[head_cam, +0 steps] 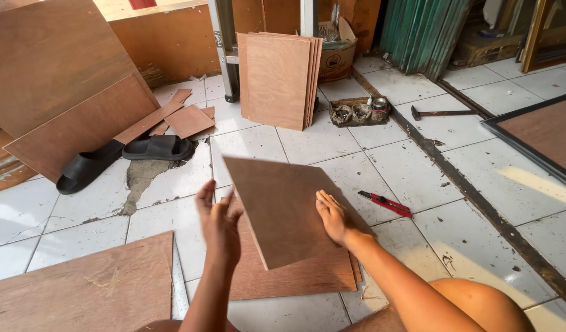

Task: The person sands a rectangular wooden board, then places it into a black picture frame. They pick up another board, measure and cut it with a utility knife and metal ruler, sand the cut edge, and fit it into a second frame.

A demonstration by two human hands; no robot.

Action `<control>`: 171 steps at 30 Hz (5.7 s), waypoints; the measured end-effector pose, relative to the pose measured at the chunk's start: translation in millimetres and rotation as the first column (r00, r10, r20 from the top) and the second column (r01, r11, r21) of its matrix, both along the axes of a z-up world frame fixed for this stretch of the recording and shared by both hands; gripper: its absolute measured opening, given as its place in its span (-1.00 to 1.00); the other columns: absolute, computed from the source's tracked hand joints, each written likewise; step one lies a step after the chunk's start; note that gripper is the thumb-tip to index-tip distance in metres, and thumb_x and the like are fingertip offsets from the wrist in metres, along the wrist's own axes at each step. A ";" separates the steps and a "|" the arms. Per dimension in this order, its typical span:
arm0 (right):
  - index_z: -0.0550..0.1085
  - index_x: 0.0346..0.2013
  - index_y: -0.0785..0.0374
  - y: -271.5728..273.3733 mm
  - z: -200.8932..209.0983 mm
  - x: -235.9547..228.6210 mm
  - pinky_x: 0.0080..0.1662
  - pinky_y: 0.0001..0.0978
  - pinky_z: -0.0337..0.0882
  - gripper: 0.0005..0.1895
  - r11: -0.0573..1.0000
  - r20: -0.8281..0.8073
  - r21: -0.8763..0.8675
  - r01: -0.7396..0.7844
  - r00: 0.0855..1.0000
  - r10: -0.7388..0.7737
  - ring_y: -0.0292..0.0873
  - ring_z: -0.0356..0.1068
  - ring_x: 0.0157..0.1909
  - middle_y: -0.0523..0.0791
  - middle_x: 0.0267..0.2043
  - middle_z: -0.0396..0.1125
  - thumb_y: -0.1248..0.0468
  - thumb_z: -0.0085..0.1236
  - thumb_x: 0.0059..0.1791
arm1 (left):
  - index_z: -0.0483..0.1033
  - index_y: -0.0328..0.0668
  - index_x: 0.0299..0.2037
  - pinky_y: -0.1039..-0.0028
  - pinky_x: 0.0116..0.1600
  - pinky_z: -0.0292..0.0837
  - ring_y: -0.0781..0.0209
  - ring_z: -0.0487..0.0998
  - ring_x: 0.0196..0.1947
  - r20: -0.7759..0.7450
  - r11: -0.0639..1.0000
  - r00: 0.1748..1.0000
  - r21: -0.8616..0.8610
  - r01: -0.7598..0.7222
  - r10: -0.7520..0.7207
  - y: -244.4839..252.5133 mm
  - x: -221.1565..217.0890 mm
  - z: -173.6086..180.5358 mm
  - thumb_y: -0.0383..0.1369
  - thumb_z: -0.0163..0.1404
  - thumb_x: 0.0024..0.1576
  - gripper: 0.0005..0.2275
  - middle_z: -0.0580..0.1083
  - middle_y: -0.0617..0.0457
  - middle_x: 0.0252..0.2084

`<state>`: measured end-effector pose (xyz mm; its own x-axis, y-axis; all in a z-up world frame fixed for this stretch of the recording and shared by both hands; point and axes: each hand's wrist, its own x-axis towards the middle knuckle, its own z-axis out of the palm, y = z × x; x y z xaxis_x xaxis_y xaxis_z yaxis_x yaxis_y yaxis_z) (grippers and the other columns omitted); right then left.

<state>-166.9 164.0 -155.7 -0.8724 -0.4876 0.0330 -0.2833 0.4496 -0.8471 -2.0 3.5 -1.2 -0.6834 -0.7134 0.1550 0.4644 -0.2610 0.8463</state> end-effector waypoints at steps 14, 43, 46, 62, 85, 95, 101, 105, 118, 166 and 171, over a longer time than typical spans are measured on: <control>0.12 -0.65 0.15 -35.9 38.4 32.2 -0.67 -0.47 0.04 -0.60 0.969 0.068 -0.202 -0.141 0.985 0.157 -0.32 -0.02 -0.70 -0.20 -0.70 -0.03 0.02 -0.48 -0.01 | 0.16 0.27 0.17 0.40 -0.25 0.34 0.12 0.44 -0.26 0.189 0.923 0.968 0.376 0.082 -0.163 -13.7 -27.7 -67.1 -0.66 -0.21 -0.11 -0.37 0.36 0.04 -0.17; 0.00 -0.21 -0.09 -1.5 -36.2 -16.3 -0.21 -0.19 -0.13 -0.69 0.952 -0.362 0.196 0.235 0.920 -0.152 -0.20 -0.21 -0.16 -0.28 -0.18 -0.21 -0.07 -0.52 -0.16 | 0.20 0.29 0.15 -0.04 -0.17 0.32 -0.13 0.40 -0.16 0.360 0.871 0.869 0.469 0.146 -0.339 -19.1 -17.2 -104.8 -0.57 -0.11 -0.06 -0.44 0.32 -0.12 -0.09; 0.07 -0.11 -0.09 16.5 -133.3 -76.5 -0.07 -0.09 0.00 -0.64 0.845 -0.237 0.437 0.308 0.946 -0.222 -0.06 0.02 0.06 -0.20 -0.02 -0.02 -0.12 -0.41 -0.11 | 0.24 0.17 0.12 0.01 -0.17 0.30 -0.08 0.38 -0.16 0.482 0.916 0.812 0.371 0.151 -0.329 -25.2 -17.9 -95.4 -0.51 -0.03 -0.13 -0.45 0.33 -0.14 -0.13; 0.04 -0.67 0.07 -31.5 -36.8 2.6 -0.66 -0.55 -0.09 -0.49 0.851 0.049 -0.520 -0.072 0.992 0.114 -0.39 -0.18 -0.71 -0.30 -0.75 -0.16 -0.11 -0.73 -0.01 | -0.10 -0.10 0.26 -0.14 0.14 -0.05 -0.30 0.02 0.21 0.538 0.960 0.801 0.231 0.158 -0.262 -14.1 -23.8 -46.8 -0.16 -0.04 -0.04 -0.32 0.01 -0.34 0.23; -0.03 0.19 0.02 -58.6 -152.7 -144.2 0.23 -0.02 -0.37 -0.46 0.914 -0.122 0.397 0.080 0.992 -0.034 -0.09 -0.35 0.33 -0.15 0.31 -0.30 -0.02 -0.53 -0.07 | -0.06 0.13 0.27 -0.04 0.19 -0.08 -0.23 0.02 0.23 0.412 0.886 0.870 0.461 0.057 -0.270 -39.1 -26.1 -104.0 -0.13 -0.06 -0.03 -0.37 0.06 -0.19 0.24; -0.01 0.24 0.24 -73.8 -30.0 -64.4 0.27 -0.01 -0.32 -0.45 0.927 -0.098 0.376 -0.011 0.994 0.052 0.02 -0.23 0.34 0.01 0.33 -0.19 0.13 -0.49 -0.03 | 0.03 0.15 0.24 0.01 0.15 0.04 -0.18 0.13 0.18 0.449 0.883 0.844 0.466 0.057 -0.292 -46.0 -35.7 -120.3 -0.10 -0.02 -0.06 -0.38 0.15 -0.16 0.20; 0.10 0.17 0.14 -119.6 -183.2 -140.4 0.18 0.16 -0.21 -0.55 0.949 -0.307 0.315 0.031 0.949 0.071 0.10 -0.15 0.28 0.05 0.23 -0.07 0.19 -0.33 -0.03 | 0.12 0.07 0.21 0.06 0.12 0.12 -0.11 0.23 0.13 0.439 0.862 0.844 0.505 0.050 -0.307 -44.2 -35.4 -123.9 -0.11 0.01 -0.09 -0.39 0.23 -0.16 0.14; -0.28 0.27 -0.17 -94.7 13.6 2.1 0.22 0.14 -0.39 -0.44 0.822 -0.176 0.340 -0.457 0.828 0.533 -0.08 -0.51 0.37 -0.32 0.36 -0.42 0.11 -0.52 -0.02 | 0.18 -0.01 0.19 0.06 0.08 0.16 -0.18 0.28 0.06 0.397 0.828 0.877 0.560 0.003 -0.272 -47.0 -32.0 -126.5 -0.10 -0.02 -0.06 -0.43 0.26 -0.20 0.11; -0.18 0.23 0.00 -122.3 110.7 56.3 0.26 -0.05 -0.51 -0.38 0.864 -0.067 0.287 -0.415 0.891 0.450 -0.23 -0.45 0.37 -0.29 0.35 -0.39 0.03 -0.75 -0.13 | 0.27 -0.28 0.04 0.06 0.00 0.05 -0.17 0.24 -0.01 0.431 0.897 0.844 0.424 0.122 -0.319 2.1 -3.9 -29.4 -0.12 -0.37 0.05 -0.54 0.28 -0.31 -0.02; -0.02 0.16 -0.11 -49.0 14.9 80.4 0.08 0.36 -0.34 -0.54 0.882 -0.133 0.463 -0.082 0.978 0.161 0.15 -0.28 0.29 -0.10 0.28 -0.25 -0.02 -0.55 -0.04 | -0.04 0.36 0.23 0.16 0.21 0.03 -0.03 0.21 0.15 0.268 0.888 0.963 0.438 -0.143 0.023 -42.4 -12.0 -99.4 -0.09 -0.16 0.09 -0.51 0.17 -0.02 0.19; -0.13 0.26 -0.18 -54.1 51.5 115.7 0.11 0.37 -0.40 -0.47 0.790 -0.156 0.379 -0.482 0.808 0.568 0.15 -0.42 0.33 -0.15 0.36 -0.34 0.01 -0.71 -0.03 | -0.04 0.25 0.24 0.04 0.21 -0.03 -0.12 0.17 0.16 0.247 0.895 0.969 0.434 -0.109 -0.002 -45.4 -13.9 -97.3 -0.12 -0.13 0.07 -0.48 0.13 -0.12 0.21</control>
